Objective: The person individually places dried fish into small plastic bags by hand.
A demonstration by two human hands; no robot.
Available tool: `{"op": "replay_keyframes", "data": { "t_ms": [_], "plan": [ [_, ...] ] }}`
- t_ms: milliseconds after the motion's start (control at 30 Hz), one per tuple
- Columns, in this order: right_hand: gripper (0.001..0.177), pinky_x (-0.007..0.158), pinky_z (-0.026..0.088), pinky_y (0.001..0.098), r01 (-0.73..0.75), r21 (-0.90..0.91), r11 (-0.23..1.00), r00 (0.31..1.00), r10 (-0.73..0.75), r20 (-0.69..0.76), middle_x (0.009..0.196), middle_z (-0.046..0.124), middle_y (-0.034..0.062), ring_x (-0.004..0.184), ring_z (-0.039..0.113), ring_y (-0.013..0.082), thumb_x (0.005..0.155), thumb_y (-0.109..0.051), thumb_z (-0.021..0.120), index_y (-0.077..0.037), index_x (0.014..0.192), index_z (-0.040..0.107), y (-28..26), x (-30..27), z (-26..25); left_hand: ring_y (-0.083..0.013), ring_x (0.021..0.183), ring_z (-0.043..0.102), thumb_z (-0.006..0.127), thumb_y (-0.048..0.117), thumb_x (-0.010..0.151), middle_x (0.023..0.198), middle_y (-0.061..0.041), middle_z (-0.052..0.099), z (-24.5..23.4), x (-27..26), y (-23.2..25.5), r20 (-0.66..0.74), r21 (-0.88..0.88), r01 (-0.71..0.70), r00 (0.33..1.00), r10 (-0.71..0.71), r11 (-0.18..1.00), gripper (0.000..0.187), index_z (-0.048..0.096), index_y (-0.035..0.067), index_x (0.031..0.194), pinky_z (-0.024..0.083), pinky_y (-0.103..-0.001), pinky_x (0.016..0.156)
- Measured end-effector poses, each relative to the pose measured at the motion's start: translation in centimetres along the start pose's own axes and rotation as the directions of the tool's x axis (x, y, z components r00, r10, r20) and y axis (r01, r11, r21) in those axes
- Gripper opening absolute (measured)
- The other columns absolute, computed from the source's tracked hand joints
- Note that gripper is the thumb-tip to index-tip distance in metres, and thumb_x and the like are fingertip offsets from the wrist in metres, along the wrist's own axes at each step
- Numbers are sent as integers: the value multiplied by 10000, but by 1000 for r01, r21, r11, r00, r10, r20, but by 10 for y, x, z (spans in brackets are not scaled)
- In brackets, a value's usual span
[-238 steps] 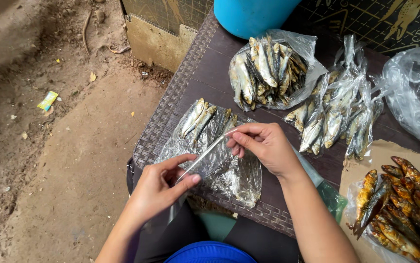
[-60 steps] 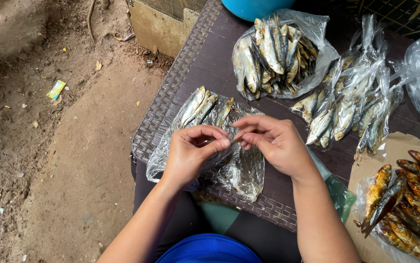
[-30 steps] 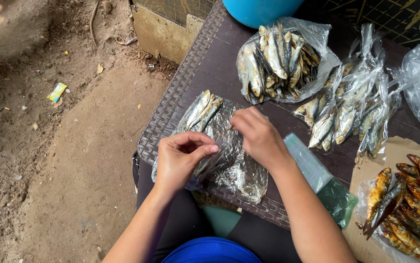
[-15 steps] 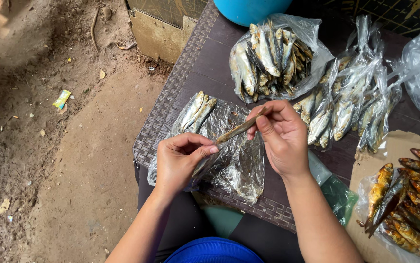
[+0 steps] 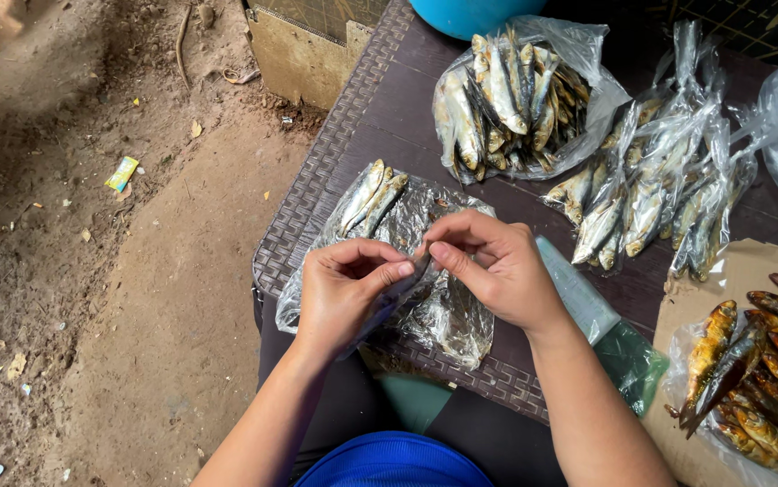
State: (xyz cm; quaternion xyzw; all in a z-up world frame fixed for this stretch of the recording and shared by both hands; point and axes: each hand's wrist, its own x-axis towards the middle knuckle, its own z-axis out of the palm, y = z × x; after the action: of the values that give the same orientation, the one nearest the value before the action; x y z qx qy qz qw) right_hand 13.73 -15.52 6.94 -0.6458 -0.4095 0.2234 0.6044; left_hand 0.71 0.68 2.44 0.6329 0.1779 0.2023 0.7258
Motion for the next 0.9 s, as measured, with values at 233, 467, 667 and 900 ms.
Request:
{"op": "replay_keyframes", "data": {
  "t_ms": [233, 467, 667, 900],
  "plan": [
    [135, 814, 558, 307, 250, -289, 924, 966, -216, 144, 1047, 714, 69, 955, 700, 163, 859, -46, 786, -53, 993, 775, -21, 5, 13, -98, 873, 718, 817, 21, 846, 955, -73, 782, -11, -5, 8, 46, -188, -57, 997, 67, 981, 78, 762, -2, 897, 596, -258, 802],
    [137, 781, 551, 319, 291, -438, 851, 945, -186, 268, 974, 670, 62, 913, 681, 194, 830, -72, 804, -48, 955, 754, -49, 18, 47, -140, 960, 697, 804, -16, 863, 1030, -106, 750, -47, -17, 14, 24, -259, -128, 990, 139, 957, 71, 750, -20, 907, 576, -291, 882],
    [121, 777, 567, 318, 334, -476, 814, 931, -208, 299, 996, 703, 71, 888, 723, 215, 856, -68, 787, -47, 971, 757, -60, 33, 80, -147, 962, 691, 793, -16, 882, 1025, -97, 736, -73, -25, 19, -31, -366, -172, 985, 173, 915, 74, 728, -13, 918, 573, -293, 898],
    [186, 784, 582, 333, 395, -449, 801, 903, -249, 350, 981, 732, 110, 891, 741, 241, 831, -94, 812, -5, 975, 738, -67, 40, 117, -144, 964, 670, 802, -31, 882, 1014, -82, 714, -102, -37, 23, -136, -299, -268, 962, 237, 916, 90, 729, -9, 930, 548, -287, 908]
  ]
}}
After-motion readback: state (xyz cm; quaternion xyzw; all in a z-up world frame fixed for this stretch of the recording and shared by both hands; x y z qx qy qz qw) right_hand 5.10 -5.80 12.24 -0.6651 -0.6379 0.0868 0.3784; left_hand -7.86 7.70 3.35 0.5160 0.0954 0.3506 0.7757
